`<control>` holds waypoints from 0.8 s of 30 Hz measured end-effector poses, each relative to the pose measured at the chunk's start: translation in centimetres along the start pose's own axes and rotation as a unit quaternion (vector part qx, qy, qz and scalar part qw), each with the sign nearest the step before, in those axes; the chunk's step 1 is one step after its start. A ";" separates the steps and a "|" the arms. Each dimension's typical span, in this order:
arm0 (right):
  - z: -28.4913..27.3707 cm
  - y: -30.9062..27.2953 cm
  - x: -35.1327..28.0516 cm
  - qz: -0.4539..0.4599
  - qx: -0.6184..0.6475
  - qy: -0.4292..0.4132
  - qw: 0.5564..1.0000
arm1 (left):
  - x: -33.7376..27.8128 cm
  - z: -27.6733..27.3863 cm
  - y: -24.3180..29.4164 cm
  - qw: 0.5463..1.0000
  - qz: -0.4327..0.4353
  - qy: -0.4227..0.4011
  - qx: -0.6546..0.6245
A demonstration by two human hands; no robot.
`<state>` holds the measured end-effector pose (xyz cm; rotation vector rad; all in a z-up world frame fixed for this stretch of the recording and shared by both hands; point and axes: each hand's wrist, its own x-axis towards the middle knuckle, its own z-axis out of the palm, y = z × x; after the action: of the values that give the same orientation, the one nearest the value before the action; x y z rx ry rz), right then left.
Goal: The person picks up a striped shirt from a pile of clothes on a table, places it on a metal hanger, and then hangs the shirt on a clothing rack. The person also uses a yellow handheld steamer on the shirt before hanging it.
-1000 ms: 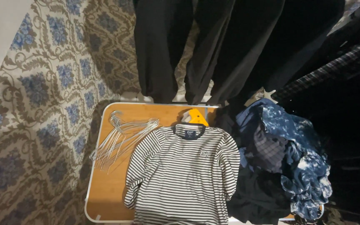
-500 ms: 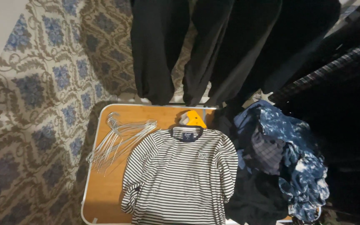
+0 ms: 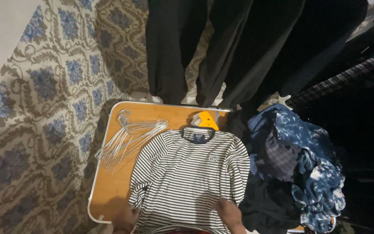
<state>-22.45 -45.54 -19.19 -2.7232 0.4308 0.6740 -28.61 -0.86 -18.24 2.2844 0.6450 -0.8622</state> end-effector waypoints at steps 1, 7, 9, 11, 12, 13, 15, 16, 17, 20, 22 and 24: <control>-0.1 -1.0 0.6 -0.046 0.033 -0.013 0.998 | 2.7 -2.2 2.4 1.000 0.000 0.000 0.010; 3.6 -2.8 2.9 -0.208 0.028 -0.007 0.978 | 14.6 -6.7 6.0 0.967 0.078 0.192 0.150; 4.4 -2.9 3.2 -0.220 0.009 -0.005 0.975 | 17.5 -8.4 5.7 0.927 0.135 0.289 0.199; 5.2 -2.4 3.3 -0.198 -0.060 -0.004 0.978 | 18.8 -10.5 6.1 0.947 0.012 0.283 0.152; 4.9 -2.1 3.4 -0.197 -0.061 -0.003 0.979 | 20.6 -9.9 5.4 0.947 0.013 0.282 0.151; 4.8 -2.0 3.5 -0.182 -0.031 -0.005 0.983 | 22.5 -9.5 4.6 0.926 0.037 0.339 0.159; 4.4 -1.9 3.6 -0.165 0.001 -0.008 0.986 | 24.0 -9.5 4.3 0.901 0.061 0.394 0.169; 4.0 -1.9 3.5 -0.168 -0.002 -0.028 0.985 | 23.4 -9.7 4.8 0.941 -0.007 0.296 0.163; 3.7 -1.9 3.4 -0.170 -0.004 -0.049 0.984 | 22.9 -10.0 5.3 0.966 -0.073 0.192 0.158; 4.4 -1.2 3.8 -0.169 0.080 -0.025 0.982 | 22.2 -9.5 5.6 0.953 -0.057 0.243 0.174; 4.4 -1.3 3.7 -0.157 0.085 -0.030 0.983 | 21.6 -9.2 5.6 0.947 -0.053 0.239 0.209; 5.0 -1.1 4.0 -0.145 0.091 -0.034 0.985 | 21.1 -8.9 5.6 0.939 -0.048 0.236 0.244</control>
<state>-20.66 -43.62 -25.10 -2.5112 0.0719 0.6120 -7.35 5.98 -25.78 2.9778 0.8229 -0.5537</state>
